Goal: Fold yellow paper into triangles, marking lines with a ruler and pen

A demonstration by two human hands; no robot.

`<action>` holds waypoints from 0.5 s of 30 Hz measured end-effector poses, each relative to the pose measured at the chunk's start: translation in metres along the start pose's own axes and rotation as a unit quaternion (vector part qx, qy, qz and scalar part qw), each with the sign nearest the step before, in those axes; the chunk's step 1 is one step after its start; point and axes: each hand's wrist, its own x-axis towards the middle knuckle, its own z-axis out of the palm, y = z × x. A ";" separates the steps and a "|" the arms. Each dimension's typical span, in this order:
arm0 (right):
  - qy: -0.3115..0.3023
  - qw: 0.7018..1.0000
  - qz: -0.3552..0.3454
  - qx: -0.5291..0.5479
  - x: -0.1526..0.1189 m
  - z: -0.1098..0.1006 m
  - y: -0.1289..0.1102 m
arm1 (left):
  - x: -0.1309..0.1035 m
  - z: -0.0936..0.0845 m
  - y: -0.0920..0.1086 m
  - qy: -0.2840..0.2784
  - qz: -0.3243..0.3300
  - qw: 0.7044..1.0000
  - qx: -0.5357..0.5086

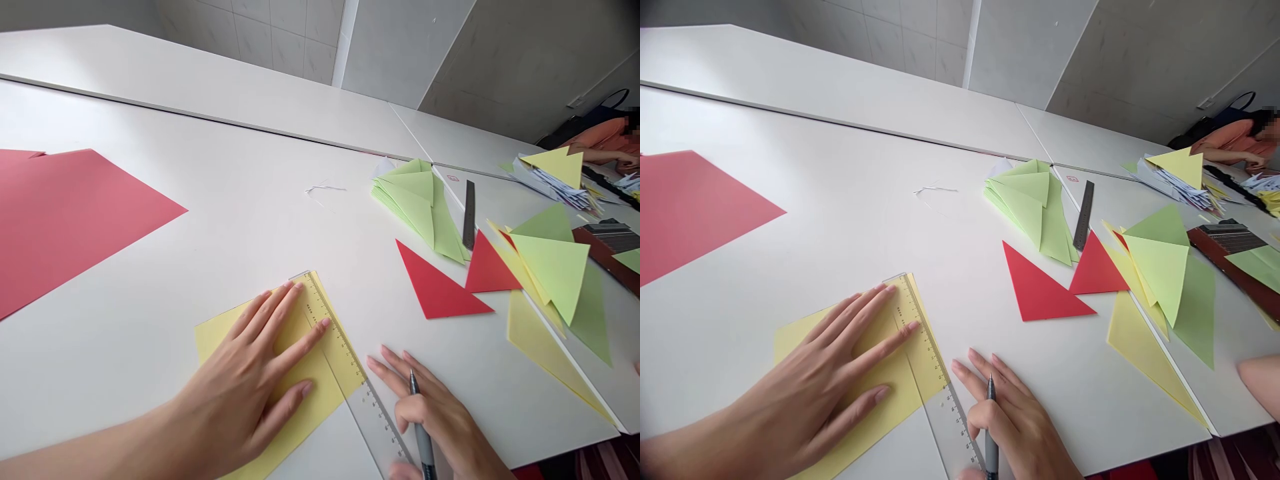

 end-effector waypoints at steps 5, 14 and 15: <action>-0.015 0.999 -0.040 -0.028 0.003 -0.006 0.004 | 0.001 -0.002 0.000 0.002 0.005 1.000 0.023; -0.033 0.998 0.046 0.031 0.003 -0.014 -0.007 | -0.002 0.004 -0.007 0.020 0.007 1.000 0.020; -0.023 0.995 0.066 0.066 0.004 -0.016 -0.008 | -0.003 0.007 -0.008 0.024 0.001 1.000 0.010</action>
